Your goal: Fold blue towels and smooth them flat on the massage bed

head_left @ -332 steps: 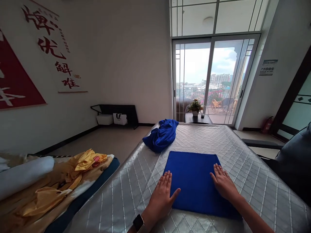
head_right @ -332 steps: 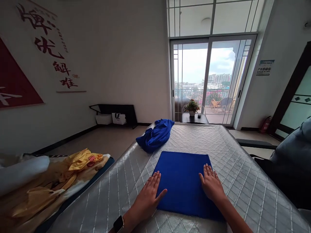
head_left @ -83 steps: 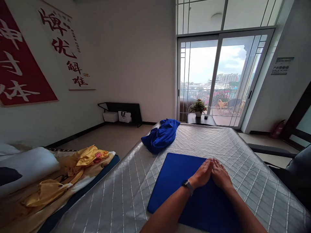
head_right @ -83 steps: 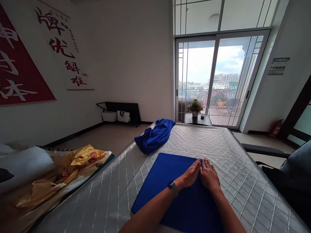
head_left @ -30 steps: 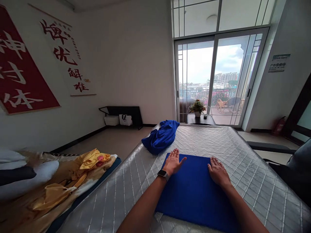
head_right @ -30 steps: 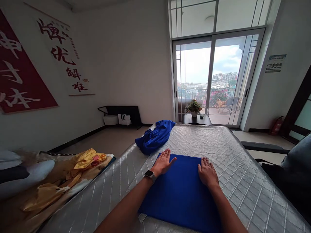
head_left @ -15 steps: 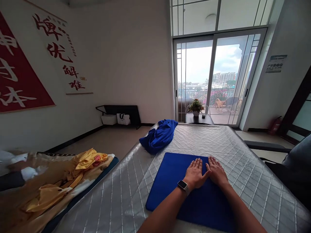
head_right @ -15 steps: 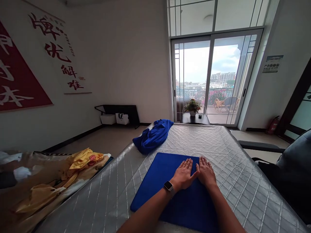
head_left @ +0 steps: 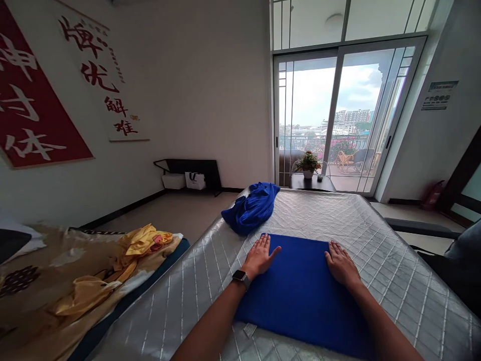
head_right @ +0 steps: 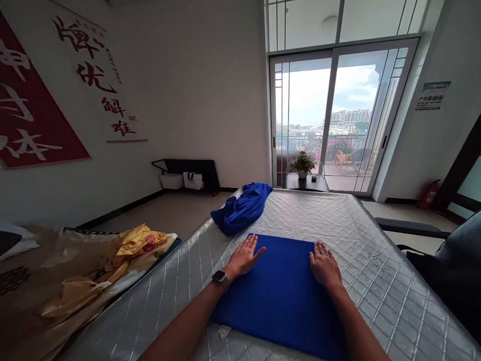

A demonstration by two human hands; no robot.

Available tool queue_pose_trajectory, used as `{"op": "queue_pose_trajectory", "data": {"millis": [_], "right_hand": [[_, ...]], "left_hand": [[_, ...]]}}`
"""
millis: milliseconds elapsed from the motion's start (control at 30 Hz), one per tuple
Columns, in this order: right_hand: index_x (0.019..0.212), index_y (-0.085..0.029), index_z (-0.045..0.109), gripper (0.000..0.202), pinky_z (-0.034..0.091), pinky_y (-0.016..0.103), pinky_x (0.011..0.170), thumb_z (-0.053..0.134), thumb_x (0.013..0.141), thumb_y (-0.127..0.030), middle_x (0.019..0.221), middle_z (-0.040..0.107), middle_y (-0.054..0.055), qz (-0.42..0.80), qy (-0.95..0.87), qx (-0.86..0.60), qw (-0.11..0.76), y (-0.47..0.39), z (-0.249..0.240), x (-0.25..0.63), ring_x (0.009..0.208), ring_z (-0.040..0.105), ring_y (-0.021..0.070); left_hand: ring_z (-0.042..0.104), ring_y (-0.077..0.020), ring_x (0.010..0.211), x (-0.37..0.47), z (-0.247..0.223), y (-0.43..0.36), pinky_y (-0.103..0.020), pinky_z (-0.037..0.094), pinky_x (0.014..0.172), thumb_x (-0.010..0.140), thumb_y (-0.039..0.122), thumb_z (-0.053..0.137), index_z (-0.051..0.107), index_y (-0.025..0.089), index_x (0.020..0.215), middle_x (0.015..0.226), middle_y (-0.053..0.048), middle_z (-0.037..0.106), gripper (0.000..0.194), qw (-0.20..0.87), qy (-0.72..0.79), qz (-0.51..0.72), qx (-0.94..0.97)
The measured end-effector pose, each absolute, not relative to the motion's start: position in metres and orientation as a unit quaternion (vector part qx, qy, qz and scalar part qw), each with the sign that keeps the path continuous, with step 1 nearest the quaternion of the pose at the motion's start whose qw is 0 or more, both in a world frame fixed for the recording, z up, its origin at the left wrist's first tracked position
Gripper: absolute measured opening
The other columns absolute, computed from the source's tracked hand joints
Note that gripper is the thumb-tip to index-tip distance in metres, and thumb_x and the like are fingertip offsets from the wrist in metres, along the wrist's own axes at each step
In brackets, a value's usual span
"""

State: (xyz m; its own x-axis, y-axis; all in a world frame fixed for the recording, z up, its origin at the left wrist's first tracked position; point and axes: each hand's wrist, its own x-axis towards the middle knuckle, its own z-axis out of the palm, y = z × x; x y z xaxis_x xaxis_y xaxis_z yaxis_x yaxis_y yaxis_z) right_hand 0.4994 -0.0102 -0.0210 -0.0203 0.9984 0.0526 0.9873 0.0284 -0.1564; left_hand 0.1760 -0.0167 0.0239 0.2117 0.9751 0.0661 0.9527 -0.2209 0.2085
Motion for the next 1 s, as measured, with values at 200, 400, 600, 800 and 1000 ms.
{"op": "queue_pose_trajectory", "data": {"millis": [200, 400, 600, 800, 1000], "right_hand": [[0.161, -0.006, 0.022, 0.068, 0.012, 0.04, 0.127, 0.016, 0.102, -0.041, 0.169, 0.018, 0.009, 0.023, -0.717, -0.694, 0.063, -0.009, -0.024, 0.502, 0.156, 0.014, 0.02], [0.16, -0.006, 0.022, 0.067, 0.014, 0.04, 0.127, 0.014, 0.103, -0.04, 0.169, 0.018, 0.009, 0.009, -0.718, -0.694, 0.054, -0.009, -0.024, 0.503, 0.156, 0.014, 0.0196], [0.16, -0.004, 0.024, 0.067, 0.017, 0.04, 0.126, 0.016, 0.103, -0.038, 0.168, 0.02, 0.011, -0.009, -0.719, -0.693, 0.039, -0.011, -0.021, 0.5, 0.156, 0.015, 0.0197], [0.159, -0.003, 0.026, 0.065, 0.013, 0.044, 0.126, 0.018, 0.102, -0.035, 0.168, 0.021, 0.013, -0.032, -0.704, -0.709, 0.025, -0.016, -0.013, 0.495, 0.156, 0.015, 0.0232], [0.16, -0.006, 0.024, 0.065, 0.012, 0.041, 0.127, 0.015, 0.103, -0.035, 0.169, 0.019, 0.009, -0.037, -0.704, -0.709, 0.024, -0.042, -0.007, 0.489, 0.156, 0.014, 0.0201]], "left_hand": [[0.02, -0.0281, 0.155, 0.17, 0.015, -0.015, -0.044, 0.02, 0.126, 0.097, 0.075, 0.005, 0.031, 0.002, 0.158, 0.166, -0.019, 0.025, 0.099, 0.044, 0.621, 0.115, 0.774], [0.021, -0.0295, 0.155, 0.17, 0.008, -0.012, -0.046, 0.022, 0.126, 0.098, 0.074, 0.009, 0.033, 0.003, 0.158, 0.166, -0.019, 0.027, 0.096, 0.036, 0.617, 0.126, 0.776], [0.021, -0.0292, 0.155, 0.17, 0.005, -0.011, -0.045, 0.021, 0.126, 0.097, 0.075, 0.006, 0.03, 0.0, 0.158, 0.166, -0.021, 0.026, 0.1, 0.042, 0.617, 0.131, 0.775], [0.021, -0.0292, 0.155, 0.172, 0.009, -0.013, -0.045, 0.021, 0.126, 0.097, 0.075, 0.006, 0.029, 0.0, 0.158, 0.166, -0.021, 0.027, 0.1, 0.049, 0.621, 0.131, 0.771], [0.021, -0.0288, 0.155, 0.172, 0.009, -0.013, -0.045, 0.02, 0.127, 0.097, 0.075, 0.006, 0.031, 0.001, 0.158, 0.166, -0.02, 0.027, 0.099, 0.043, 0.622, 0.133, 0.77]]}}
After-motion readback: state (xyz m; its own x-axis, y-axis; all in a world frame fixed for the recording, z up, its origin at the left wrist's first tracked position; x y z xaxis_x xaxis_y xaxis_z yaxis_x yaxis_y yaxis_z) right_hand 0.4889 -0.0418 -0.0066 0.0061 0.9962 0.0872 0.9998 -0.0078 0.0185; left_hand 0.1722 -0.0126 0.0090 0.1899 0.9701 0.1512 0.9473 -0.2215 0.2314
